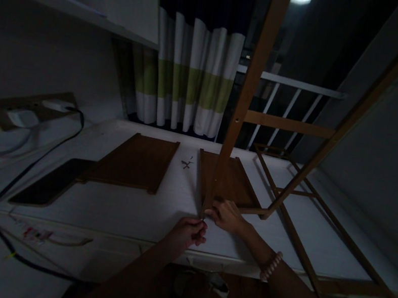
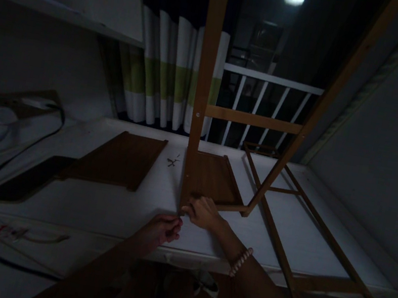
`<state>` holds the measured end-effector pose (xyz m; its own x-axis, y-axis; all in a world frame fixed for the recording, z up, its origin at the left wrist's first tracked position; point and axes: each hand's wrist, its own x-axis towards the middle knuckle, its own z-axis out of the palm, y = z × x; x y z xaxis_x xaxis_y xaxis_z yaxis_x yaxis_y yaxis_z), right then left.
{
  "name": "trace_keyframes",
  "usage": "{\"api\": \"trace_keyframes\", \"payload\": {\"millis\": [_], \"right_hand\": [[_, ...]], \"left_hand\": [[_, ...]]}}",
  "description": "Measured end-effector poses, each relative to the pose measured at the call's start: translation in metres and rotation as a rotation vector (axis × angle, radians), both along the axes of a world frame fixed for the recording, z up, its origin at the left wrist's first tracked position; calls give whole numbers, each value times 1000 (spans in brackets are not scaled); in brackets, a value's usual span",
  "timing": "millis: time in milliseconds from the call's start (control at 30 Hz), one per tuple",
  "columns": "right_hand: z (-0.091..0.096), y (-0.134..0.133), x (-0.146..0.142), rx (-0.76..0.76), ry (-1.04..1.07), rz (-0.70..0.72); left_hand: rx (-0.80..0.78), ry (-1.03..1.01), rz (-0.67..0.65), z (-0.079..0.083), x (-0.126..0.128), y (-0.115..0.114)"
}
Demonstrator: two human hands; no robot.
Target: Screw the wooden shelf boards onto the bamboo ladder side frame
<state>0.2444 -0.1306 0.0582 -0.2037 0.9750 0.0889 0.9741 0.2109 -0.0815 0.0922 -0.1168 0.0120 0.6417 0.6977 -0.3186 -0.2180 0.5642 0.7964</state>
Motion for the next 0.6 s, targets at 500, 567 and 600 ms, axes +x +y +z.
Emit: {"api": "trace_keyframes", "payload": {"millis": [500,567,600], "right_hand": [[0,1,1,-3,11,16],[-1,1,1,15,19,24],[-1,1,1,24,21,28]], "left_hand": [[-205,-86,122,11,6,-10],[-209,-85,139,11,8,-11],[-212,-83,152,10,9,-11]]}}
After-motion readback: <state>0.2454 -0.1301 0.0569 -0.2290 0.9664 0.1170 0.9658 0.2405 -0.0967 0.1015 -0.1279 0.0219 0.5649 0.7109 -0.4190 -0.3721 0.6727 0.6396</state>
